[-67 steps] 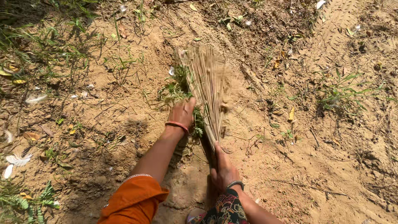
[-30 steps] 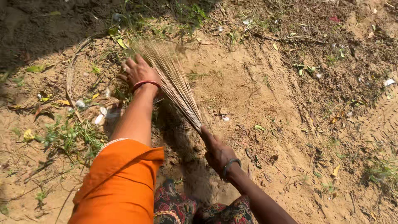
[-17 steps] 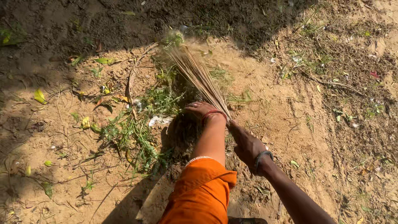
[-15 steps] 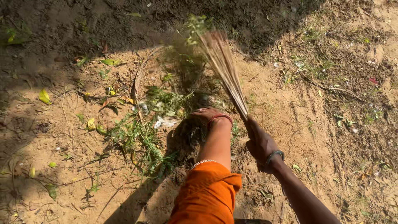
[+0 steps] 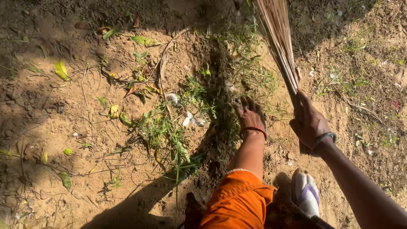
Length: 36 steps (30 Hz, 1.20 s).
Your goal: The person sweeps dirt and debris across the ground using a handheld broom, periodically using their hands to gather the material into a pile and then clearing small plants by pulling them.
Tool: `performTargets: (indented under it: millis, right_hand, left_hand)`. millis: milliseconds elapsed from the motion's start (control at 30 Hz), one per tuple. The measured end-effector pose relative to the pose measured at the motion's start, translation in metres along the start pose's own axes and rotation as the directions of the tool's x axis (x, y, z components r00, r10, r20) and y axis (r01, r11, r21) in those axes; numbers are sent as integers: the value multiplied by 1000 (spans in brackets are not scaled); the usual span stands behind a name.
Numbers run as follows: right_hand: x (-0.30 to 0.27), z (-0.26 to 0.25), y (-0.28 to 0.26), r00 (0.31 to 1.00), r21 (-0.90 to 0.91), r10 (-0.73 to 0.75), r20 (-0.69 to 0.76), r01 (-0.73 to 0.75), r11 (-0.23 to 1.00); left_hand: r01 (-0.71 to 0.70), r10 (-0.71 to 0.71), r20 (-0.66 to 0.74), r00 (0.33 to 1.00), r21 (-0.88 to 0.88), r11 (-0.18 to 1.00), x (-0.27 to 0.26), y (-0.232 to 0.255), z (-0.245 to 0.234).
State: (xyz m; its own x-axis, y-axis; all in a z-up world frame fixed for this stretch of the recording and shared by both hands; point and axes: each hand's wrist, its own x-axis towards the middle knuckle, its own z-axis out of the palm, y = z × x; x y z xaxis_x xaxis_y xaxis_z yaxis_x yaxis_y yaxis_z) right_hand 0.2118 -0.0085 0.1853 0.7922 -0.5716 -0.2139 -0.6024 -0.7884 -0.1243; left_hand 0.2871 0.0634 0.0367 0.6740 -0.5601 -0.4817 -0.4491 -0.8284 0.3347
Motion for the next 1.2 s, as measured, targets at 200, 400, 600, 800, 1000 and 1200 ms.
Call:
performTargets:
  millis: [200, 400, 600, 800, 1000, 1200]
  right_hand:
    - [91, 0, 73, 948, 70, -226, -226, 247, 966]
    - [163, 23, 135, 958, 64, -263, -118, 271, 960]
    - [229, 36, 194, 950, 137, -293, -104, 305, 942]
    - [355, 59, 201, 787, 212, -570, -237, 614, 760]
    - [379, 80, 197, 909, 319, -399, -120, 416, 852]
    - [381, 84, 196, 788, 199, -570, -234, 612, 765]
  left_hand:
    - [-299, 276, -253, 927, -59, 952, 66, 42, 56]
    - [-488, 495, 23, 869, 216, 846, 147, 104, 70]
    - [-265, 468, -138, 873, 670, 693, 195, 93, 29]
    - [-427, 424, -77, 902, -35, 903, 188, 72, -23]
    - [-337, 372, -310, 875, 162, 927, 214, 56, -28]
    - [-36, -20, 150, 988, 362, 932, 212, 60, -37]
